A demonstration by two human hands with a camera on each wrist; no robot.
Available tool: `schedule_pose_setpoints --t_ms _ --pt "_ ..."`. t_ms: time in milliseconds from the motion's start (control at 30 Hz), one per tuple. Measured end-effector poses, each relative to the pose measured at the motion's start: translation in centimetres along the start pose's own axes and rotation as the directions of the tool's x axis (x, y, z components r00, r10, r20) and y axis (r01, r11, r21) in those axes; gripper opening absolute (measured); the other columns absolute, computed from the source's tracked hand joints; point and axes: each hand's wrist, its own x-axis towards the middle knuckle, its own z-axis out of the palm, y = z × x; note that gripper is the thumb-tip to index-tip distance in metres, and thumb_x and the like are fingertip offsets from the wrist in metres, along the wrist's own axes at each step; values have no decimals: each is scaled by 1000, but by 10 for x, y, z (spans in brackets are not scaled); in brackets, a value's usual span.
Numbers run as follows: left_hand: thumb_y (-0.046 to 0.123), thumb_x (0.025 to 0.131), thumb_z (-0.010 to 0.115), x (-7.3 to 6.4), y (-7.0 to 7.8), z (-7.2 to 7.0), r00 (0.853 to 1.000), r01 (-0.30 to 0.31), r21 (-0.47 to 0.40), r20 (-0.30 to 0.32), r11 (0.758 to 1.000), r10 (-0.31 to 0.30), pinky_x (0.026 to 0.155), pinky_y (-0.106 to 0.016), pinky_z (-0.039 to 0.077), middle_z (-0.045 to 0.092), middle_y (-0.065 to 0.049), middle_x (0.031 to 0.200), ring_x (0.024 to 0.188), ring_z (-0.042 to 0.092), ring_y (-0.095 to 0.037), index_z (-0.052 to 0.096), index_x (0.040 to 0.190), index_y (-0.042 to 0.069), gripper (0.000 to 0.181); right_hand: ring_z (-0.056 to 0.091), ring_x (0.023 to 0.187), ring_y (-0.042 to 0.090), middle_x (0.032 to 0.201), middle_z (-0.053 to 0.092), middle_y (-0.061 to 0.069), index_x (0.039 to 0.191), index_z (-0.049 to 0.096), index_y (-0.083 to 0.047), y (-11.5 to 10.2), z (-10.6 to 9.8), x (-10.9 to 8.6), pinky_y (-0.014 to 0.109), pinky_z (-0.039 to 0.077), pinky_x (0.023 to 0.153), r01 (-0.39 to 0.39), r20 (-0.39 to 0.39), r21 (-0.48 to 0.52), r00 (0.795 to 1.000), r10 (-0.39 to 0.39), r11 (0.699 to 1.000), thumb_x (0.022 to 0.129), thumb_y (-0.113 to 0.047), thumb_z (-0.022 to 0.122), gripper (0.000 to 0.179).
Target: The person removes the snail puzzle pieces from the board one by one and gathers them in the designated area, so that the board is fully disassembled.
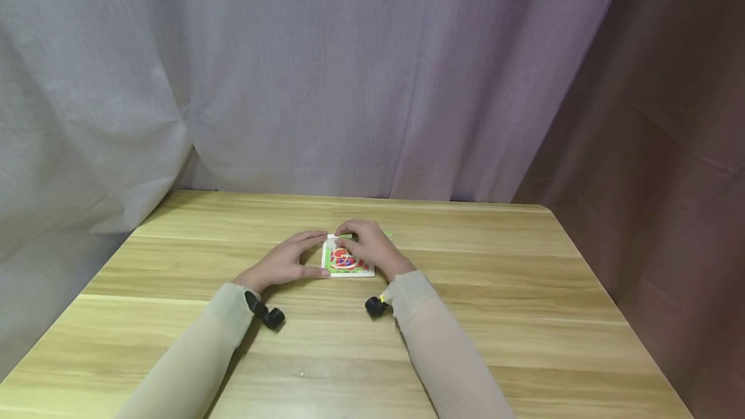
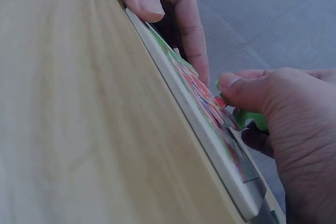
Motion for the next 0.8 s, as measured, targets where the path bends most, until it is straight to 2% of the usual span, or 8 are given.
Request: schedule_pose_setpoints --t_ms 267,533,800 --pt "69 78 72 -1 1 -1 1000 4 0 -1 1000 -4 119 -52 27 37 2 160 146 33 -24 42 154 22 95 68 96 13 106 75 -2 104 76 -13 2 -1 1 36 57 86 43 -17 2 999 -43 999 92 -20 76 14" --pt "66 78 75 -3 2 -1 1000 8 -15 -5 1000 -8 118 -52 27 38 2 159 146 33 -24 44 154 22 92 67 91 8 106 74 -4 105 73 -15 4 1 0 30 57 79 86 37 19 996 -87 996 91 -22 77 16" --pt "68 78 73 -2 0 0 1000 7 -5 -4 1000 -7 119 -51 28 37 3 159 146 33 -23 44 154 21 93 65 92 6 107 74 -4 109 74 -15 1 -1 1 30 56 81 65 76 -7 995 -64 998 92 -24 76 19"
